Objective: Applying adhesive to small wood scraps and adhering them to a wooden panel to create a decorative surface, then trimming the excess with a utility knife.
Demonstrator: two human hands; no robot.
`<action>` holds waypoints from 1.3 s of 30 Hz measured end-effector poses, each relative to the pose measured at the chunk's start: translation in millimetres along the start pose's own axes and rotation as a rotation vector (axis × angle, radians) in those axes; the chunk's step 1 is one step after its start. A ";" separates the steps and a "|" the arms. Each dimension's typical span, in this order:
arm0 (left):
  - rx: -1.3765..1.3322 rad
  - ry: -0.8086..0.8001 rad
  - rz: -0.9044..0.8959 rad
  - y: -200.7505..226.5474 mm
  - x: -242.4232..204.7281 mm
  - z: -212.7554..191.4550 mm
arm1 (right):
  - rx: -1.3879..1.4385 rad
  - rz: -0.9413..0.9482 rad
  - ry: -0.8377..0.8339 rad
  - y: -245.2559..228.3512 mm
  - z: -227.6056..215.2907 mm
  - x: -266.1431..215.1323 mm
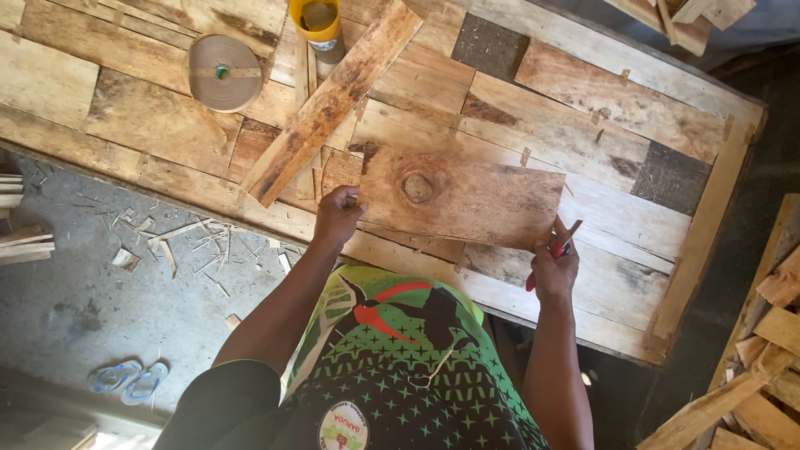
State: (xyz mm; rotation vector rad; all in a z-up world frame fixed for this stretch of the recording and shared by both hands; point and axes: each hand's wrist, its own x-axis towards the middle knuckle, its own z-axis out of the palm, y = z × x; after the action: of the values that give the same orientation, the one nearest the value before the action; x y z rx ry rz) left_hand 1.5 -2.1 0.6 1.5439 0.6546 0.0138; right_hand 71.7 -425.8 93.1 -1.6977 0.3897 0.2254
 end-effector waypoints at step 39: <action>0.602 -0.251 0.420 69.5 7.7 312.8 | -0.431 -0.062 0.682 82.0 -263.5 148.5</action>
State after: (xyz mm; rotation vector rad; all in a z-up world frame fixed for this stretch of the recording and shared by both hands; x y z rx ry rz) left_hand 159.0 -279.9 28.3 2.1993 0.1198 -0.0649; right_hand 158.7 -714.4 7.2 -2.1871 0.8327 -0.3564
